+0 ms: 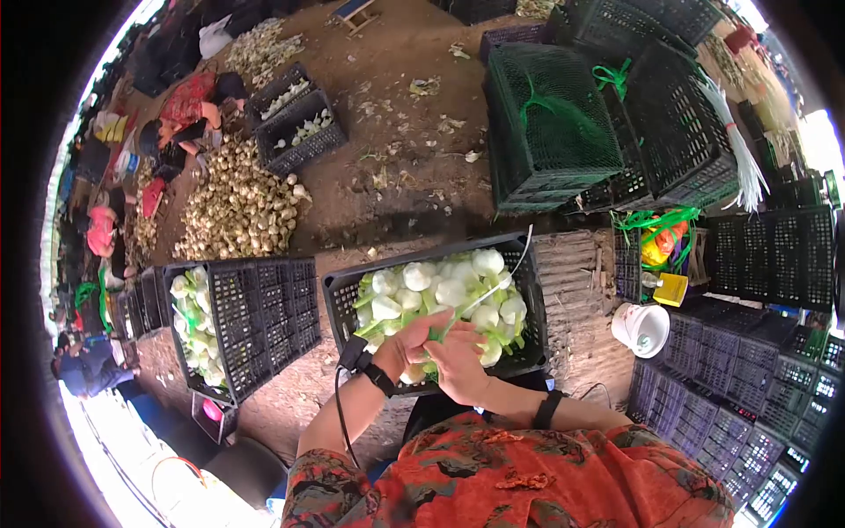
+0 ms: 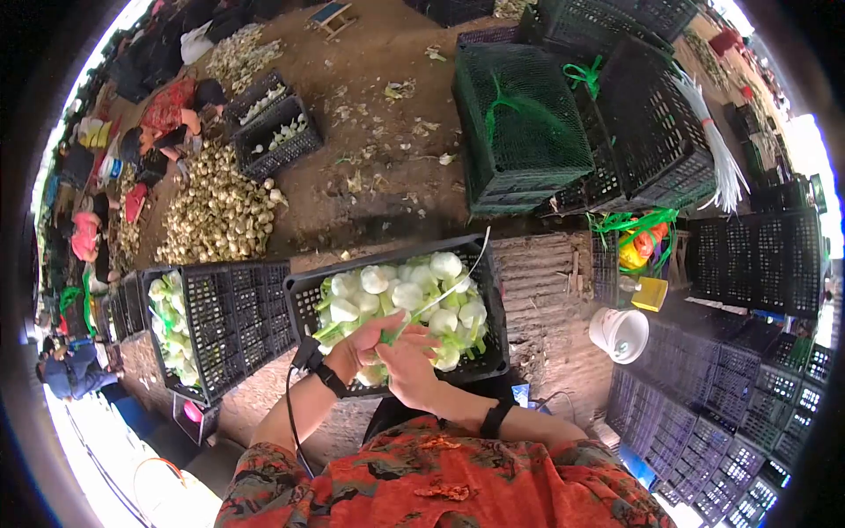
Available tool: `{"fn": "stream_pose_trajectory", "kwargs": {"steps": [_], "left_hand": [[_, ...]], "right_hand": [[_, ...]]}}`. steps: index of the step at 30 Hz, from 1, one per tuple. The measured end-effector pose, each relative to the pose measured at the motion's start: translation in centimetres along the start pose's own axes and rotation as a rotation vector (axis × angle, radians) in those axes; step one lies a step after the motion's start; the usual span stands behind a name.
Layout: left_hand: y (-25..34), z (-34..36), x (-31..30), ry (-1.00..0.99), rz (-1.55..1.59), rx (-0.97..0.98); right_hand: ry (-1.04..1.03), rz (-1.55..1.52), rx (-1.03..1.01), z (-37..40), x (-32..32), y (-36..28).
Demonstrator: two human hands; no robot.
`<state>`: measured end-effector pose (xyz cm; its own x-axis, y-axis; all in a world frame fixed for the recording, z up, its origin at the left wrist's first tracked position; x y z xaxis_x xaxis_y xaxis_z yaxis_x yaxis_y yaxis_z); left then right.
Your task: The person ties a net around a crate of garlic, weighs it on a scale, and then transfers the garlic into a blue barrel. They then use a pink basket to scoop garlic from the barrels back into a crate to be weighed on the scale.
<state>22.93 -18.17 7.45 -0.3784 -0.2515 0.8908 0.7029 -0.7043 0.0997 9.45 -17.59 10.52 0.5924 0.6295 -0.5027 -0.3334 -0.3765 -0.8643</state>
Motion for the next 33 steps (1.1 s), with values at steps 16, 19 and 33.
{"fn": "stream_pose_trajectory", "kwargs": {"steps": [16,19,33], "left_hand": [[-0.8,-0.7,1.0,0.19,0.181,-0.083],[-0.3,-0.3,0.6,0.343,0.132,-0.085],[0.9,-0.1,3.9,0.67,-0.324,-0.176]], "right_hand": [[-0.441,-0.016,0.063,3.8,-4.3,-2.0],[-0.388,-0.037,0.052,3.8,-4.5,-2.3],[0.482,-0.847,0.651,10.3,-16.6,-0.9]]}}
Point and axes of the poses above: each hand's wrist, its own z-axis away from the middle knuckle, its own x-axis out of the palm, y = z × x, the point moved 1 cm from there along -z, towards the middle knuckle, and after that the axes turned 9 degrees about x, right-handed, at the moved point
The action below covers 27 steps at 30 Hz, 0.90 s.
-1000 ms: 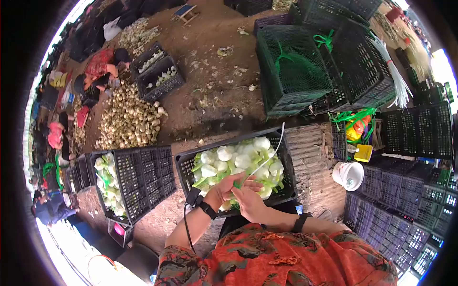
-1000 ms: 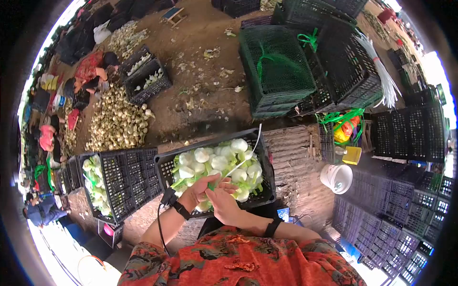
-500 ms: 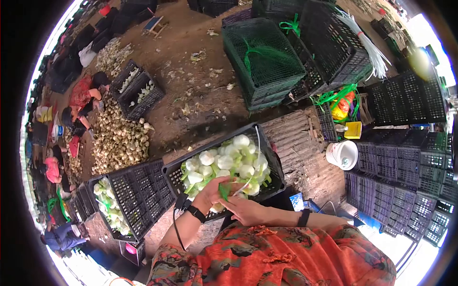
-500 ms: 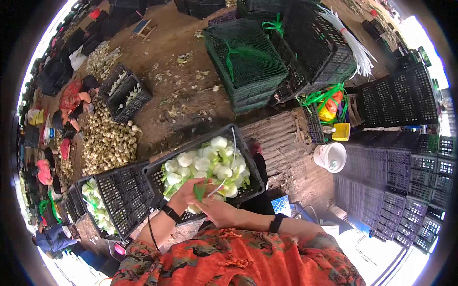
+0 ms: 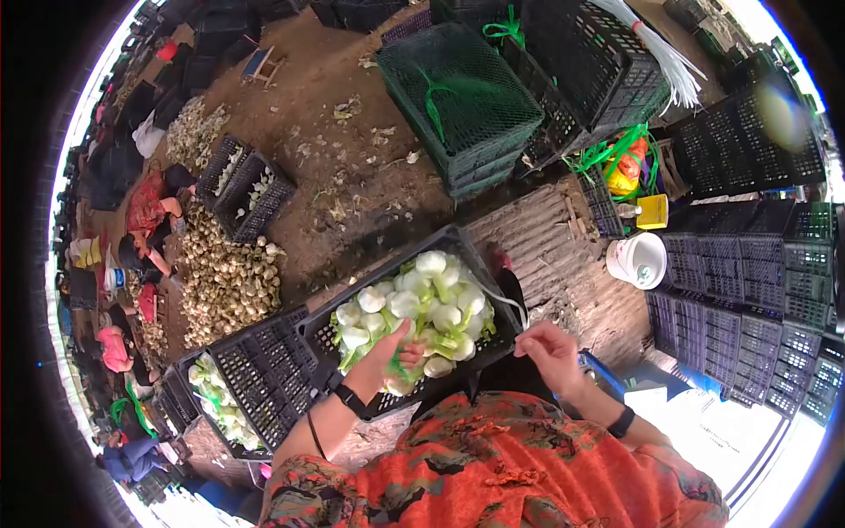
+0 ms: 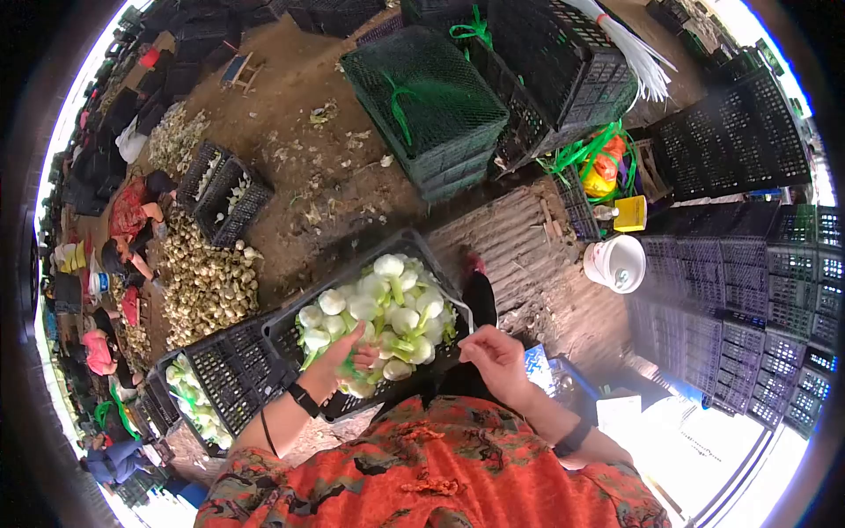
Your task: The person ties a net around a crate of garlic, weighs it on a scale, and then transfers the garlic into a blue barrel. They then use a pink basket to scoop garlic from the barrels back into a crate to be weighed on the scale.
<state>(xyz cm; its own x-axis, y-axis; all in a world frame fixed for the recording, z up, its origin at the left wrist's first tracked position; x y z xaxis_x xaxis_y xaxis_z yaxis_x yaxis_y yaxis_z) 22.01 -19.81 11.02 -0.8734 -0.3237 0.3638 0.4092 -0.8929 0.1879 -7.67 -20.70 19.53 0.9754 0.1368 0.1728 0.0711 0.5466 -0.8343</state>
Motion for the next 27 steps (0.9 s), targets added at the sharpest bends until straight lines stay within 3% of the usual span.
{"fn": "stream_pose_trajectory", "kwargs": {"steps": [2,4,5,7,11,13,21,23,25,27], "left_hand": [[0.2,-0.4,-0.9,-0.031,-0.037,-0.067],[0.4,-0.7,-1.4,-0.128,-0.052,-0.132],[0.4,-0.7,-1.4,-0.148,-0.07,-0.143],[0.6,-0.6,-1.3,-0.147,-0.15,-0.128],[0.9,-0.6,-1.6,-0.133,-0.296,-0.101],[0.7,-0.7,-1.8,-0.127,-0.324,-0.083],[-1.6,-1.4,-1.7,-0.04,0.16,0.028],[-1.8,-1.0,-1.5,-0.003,0.302,0.061],[-1.3,0.3,-0.8,-0.032,0.263,0.026],[0.0,1.8,1.5,0.16,0.076,0.006]], "right_hand": [[-0.039,0.028,-0.022,0.4,0.0,-3.4],[-0.278,0.312,0.192,0.8,1.1,-5.8],[-0.412,0.216,0.328,1.2,1.9,-7.5],[-0.69,0.034,0.402,1.6,2.2,-10.1],[-0.814,-0.163,0.383,1.6,1.7,-13.6],[-0.947,-0.588,0.476,0.5,2.5,-12.2],[-0.786,-0.693,0.756,-4.3,4.0,-6.9],[-0.884,-0.727,0.781,-3.8,3.8,-5.9],[-0.962,-0.775,0.883,-2.6,3.7,-5.9],[-0.999,-0.765,0.869,-1.9,4.0,-6.2]]}}
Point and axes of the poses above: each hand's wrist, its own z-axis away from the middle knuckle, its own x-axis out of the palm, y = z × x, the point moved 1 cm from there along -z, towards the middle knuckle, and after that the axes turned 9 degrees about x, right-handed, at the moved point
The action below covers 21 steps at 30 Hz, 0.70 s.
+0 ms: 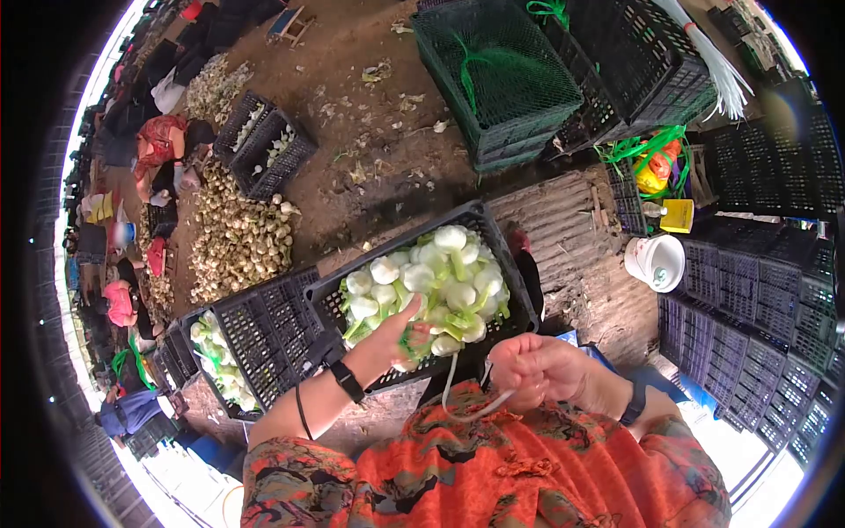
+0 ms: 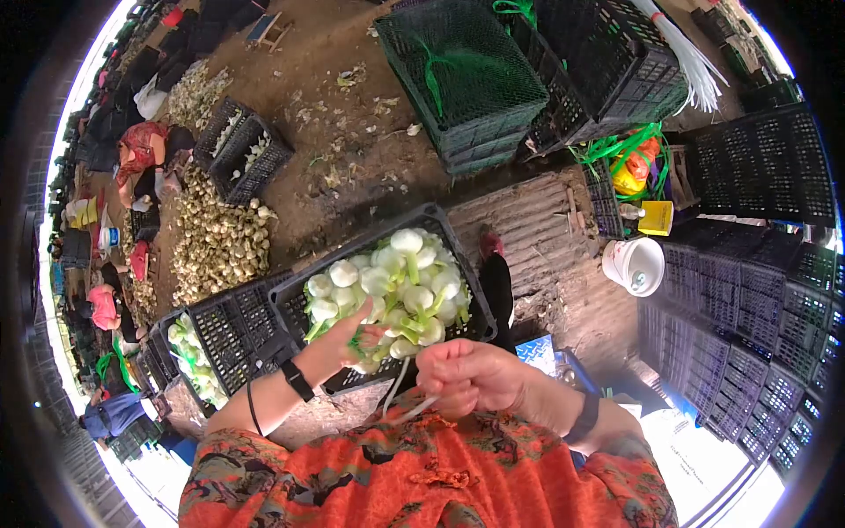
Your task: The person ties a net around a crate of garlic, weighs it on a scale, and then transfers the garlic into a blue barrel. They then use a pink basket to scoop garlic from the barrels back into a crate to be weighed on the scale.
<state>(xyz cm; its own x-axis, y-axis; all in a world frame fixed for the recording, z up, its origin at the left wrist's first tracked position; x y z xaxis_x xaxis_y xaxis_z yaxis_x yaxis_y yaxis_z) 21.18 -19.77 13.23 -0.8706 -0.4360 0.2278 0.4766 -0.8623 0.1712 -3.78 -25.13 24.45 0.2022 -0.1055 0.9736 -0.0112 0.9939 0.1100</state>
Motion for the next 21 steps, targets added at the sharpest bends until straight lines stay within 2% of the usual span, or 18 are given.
{"fn": "stream_pose_trajectory", "kwargs": {"steps": [1,3,4,7,8,11,12,15,17,19,21], "left_hand": [[0.4,0.3,0.2,0.002,-0.001,-0.003],[1.0,0.6,-0.2,-0.012,-0.274,-0.011],[1.3,0.4,-0.3,-0.005,-0.27,-0.015],[1.0,-2.1,-3.0,-0.307,-0.106,-0.231],[0.7,-2.2,-3.0,-0.304,-0.107,-0.23],[-0.2,-2.6,-2.7,-0.265,-0.286,0.059],[-0.5,-2.6,-2.6,-0.264,-0.285,0.062],[-0.8,-2.3,-2.1,-0.377,0.139,0.043],[-1.2,-1.9,-2.1,-0.376,0.149,0.048],[-1.6,-2.0,-2.5,-0.374,0.164,0.058],[-2.2,-3.1,-3.4,-0.439,0.087,0.131]], "right_hand": [[-0.04,-0.029,0.022,-0.3,0.1,0.1],[-0.086,-0.076,0.026,-0.8,-0.1,0.2],[-0.089,-0.082,0.031,-0.9,-0.1,0.0],[0.192,0.088,0.034,-2.1,-0.9,-1.3],[0.19,0.089,0.034,-2.8,-2.0,-1.7],[0.314,0.037,-0.011,-5.3,-6.3,-3.3],[0.399,0.017,-0.052,-6.1,-7.4,-4.1],[0.537,0.04,-0.14,-8.3,-9.0,-6.9],[0.596,0.083,-0.185,-9.7,-10.3,-8.9],[0.653,0.038,-0.34,-11.5,-11.9,-10.8],[0.671,0.122,-0.363,-13.2,-12.6,-12.7]]}}
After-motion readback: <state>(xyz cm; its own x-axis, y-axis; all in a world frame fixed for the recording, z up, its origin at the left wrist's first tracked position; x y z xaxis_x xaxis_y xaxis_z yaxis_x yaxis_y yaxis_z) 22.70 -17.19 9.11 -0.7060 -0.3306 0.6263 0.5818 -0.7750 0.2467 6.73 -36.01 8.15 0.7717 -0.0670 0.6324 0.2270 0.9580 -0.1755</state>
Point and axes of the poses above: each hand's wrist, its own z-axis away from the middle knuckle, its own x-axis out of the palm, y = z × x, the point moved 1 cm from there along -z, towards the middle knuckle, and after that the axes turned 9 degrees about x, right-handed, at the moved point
